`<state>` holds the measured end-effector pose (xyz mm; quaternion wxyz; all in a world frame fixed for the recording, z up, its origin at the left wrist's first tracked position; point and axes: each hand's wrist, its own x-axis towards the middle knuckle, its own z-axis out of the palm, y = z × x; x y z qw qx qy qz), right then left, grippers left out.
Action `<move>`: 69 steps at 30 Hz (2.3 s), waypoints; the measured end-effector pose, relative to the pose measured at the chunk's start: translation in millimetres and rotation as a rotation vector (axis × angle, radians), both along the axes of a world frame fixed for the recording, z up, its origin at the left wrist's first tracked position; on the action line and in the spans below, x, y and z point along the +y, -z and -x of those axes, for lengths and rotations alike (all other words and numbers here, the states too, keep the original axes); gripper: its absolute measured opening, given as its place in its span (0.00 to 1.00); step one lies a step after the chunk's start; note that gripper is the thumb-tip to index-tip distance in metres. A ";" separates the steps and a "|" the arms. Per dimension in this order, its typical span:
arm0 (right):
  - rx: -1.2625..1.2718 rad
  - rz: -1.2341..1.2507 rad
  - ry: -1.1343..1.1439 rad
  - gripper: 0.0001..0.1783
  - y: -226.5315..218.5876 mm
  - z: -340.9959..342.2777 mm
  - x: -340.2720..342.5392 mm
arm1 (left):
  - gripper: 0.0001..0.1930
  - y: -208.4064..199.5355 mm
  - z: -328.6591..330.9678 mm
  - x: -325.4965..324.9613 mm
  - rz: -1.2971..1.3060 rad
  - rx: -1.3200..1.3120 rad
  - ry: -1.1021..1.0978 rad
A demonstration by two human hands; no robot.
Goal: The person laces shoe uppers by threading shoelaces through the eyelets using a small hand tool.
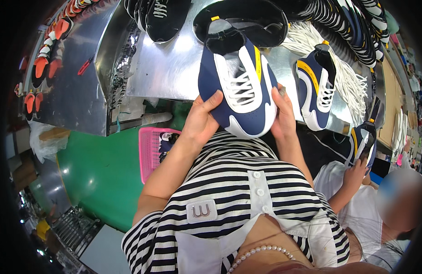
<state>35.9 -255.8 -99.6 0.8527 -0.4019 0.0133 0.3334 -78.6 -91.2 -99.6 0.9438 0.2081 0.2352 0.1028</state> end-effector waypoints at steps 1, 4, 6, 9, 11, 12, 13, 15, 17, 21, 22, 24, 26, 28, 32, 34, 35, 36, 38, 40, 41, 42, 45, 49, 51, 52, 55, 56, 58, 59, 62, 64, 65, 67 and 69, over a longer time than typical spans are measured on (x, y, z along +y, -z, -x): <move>-0.069 0.132 -0.031 0.16 2.3 -3.7 -0.3 | 0.23 0.5 -1.3 6.2 0.008 -0.044 0.058; -0.476 0.735 -0.171 0.15 16.5 -15.7 -11.0 | 0.22 7.7 -2.4 14.3 0.057 0.004 0.064; -0.675 0.899 -0.125 0.13 11.1 -13.4 -5.0 | 0.23 4.3 0.1 10.1 -0.190 0.113 0.040; -1.110 1.015 0.063 0.11 -4.2 -18.2 13.5 | 0.31 12.7 10.1 8.5 -0.848 0.236 -0.141; -1.176 0.966 0.094 0.09 -8.0 -22.8 25.6 | 0.39 7.9 16.3 8.4 -1.382 0.413 -0.247; -1.246 0.893 0.150 0.09 -6.3 -26.4 31.9 | 0.35 4.1 17.4 11.1 -1.638 0.396 -0.292; -1.231 0.888 0.149 0.09 -4.4 -28.9 39.3 | 0.29 -2.7 20.1 11.8 -1.798 0.420 -0.246; -1.099 0.672 0.181 0.09 0.2 -29.7 50.9 | 0.12 -26.3 15.4 9.8 -2.072 0.341 -0.242; -1.177 0.711 0.156 0.09 17.2 -25.2 65.3 | 0.08 -38.7 5.4 8.1 -2.196 0.272 -0.216; -1.316 0.897 0.187 0.11 33.7 -20.5 75.4 | 0.07 -36.9 -10.1 16.8 -2.267 0.280 -0.034; -1.351 0.941 0.197 0.11 33.1 -19.2 76.4 | 0.07 -35.6 -11.0 18.3 -2.271 0.278 -0.017; -1.353 1.013 0.169 0.13 34.3 -17.2 77.6 | 0.08 -32.4 -15.0 20.1 -2.287 0.307 0.009; -1.379 1.090 0.162 0.13 36.4 -15.3 80.1 | 0.08 -28.0 -17.0 22.7 -2.231 0.262 0.027; -1.392 1.090 0.176 0.14 34.0 -15.7 80.2 | 0.09 -25.1 -17.4 25.1 -2.130 0.175 0.077; -1.310 1.162 0.044 0.14 27.6 -12.1 79.4 | 0.09 -21.7 -12.6 33.6 -1.878 0.094 0.177; -1.315 1.171 0.032 0.14 26.9 -13.2 79.0 | 0.09 -23.6 -8.1 45.5 -1.759 0.014 0.296; -1.318 1.169 0.040 0.14 28.1 -12.5 79.7 | 0.10 -24.0 -6.1 50.6 -1.806 -0.016 0.332; -1.321 1.166 0.047 0.14 29.0 -12.0 80.3 | 0.10 -24.3 -6.5 49.9 -1.808 -0.014 0.328; -1.319 1.138 0.061 0.13 29.5 -13.4 80.3 | 0.16 -24.5 -7.6 46.6 -1.845 0.010 0.233; -1.321 1.108 0.072 0.13 32.5 -14.5 80.0 | 0.26 -18.1 2.0 49.5 -1.957 0.193 -0.028; -1.356 1.101 0.113 0.13 35.2 -14.8 79.9 | 0.29 -13.8 8.4 48.7 -1.628 0.347 -0.086; -1.391 1.094 0.154 0.13 36.1 -15.6 79.8 | 0.31 -8.6 14.2 48.4 -1.291 0.479 -0.138; -1.361 1.076 0.161 0.12 33.4 -17.8 78.0 | 0.37 -11.7 16.3 47.2 -1.024 0.414 -0.059; -1.359 1.070 0.141 0.11 29.0 -20.2 78.1 | 0.31 -22.6 11.9 54.1 -0.605 0.372 0.137; -1.329 1.112 0.019 0.10 23.3 -16.8 78.0 | 0.23 -7.0 16.3 56.4 -0.225 0.149 0.218; -1.336 1.111 0.024 0.10 24.2 -17.9 78.7 | 0.23 -0.9 17.5 56.0 -0.227 0.143 0.216; -1.248 0.915 0.138 0.08 30.1 -19.6 75.8 | 0.22 2.3 16.4 55.2 -0.031 0.022 0.068; -1.257 0.913 0.138 0.08 26.7 -21.8 71.4 | 0.22 2.4 16.6 53.6 -0.030 0.014 0.065; -1.155 0.644 0.131 0.08 9.5 -25.1 59.3 | 0.22 2.5 17.8 48.8 -0.191 0.064 0.041; -1.262 0.625 0.069 0.06 -8.6 -20.0 54.5 | 0.21 5.1 18.4 48.2 -0.168 0.061 0.039; -1.380 0.487 -0.088 0.07 -34.0 3.6 52.2 | 0.19 -0.4 14.2 43.7 -0.149 0.034 0.037; -1.404 0.628 -0.161 0.08 -39.1 10.3 51.3 | 0.18 -2.9 11.2 42.0 -0.166 0.042 0.040; -1.411 0.645 -0.174 0.08 -37.6 11.1 50.2 | 0.18 -4.1 11.4 40.5 -0.186 0.061 0.037; -1.423 0.662 -0.190 0.08 -39.4 10.0 48.0 | 0.17 -6.1 10.7 37.0 -0.187 0.063 0.027; -1.477 0.703 -0.251 0.09 -43.5 8.8 46.1 | 0.17 -7.8 10.8 34.4 -0.189 0.070 0.020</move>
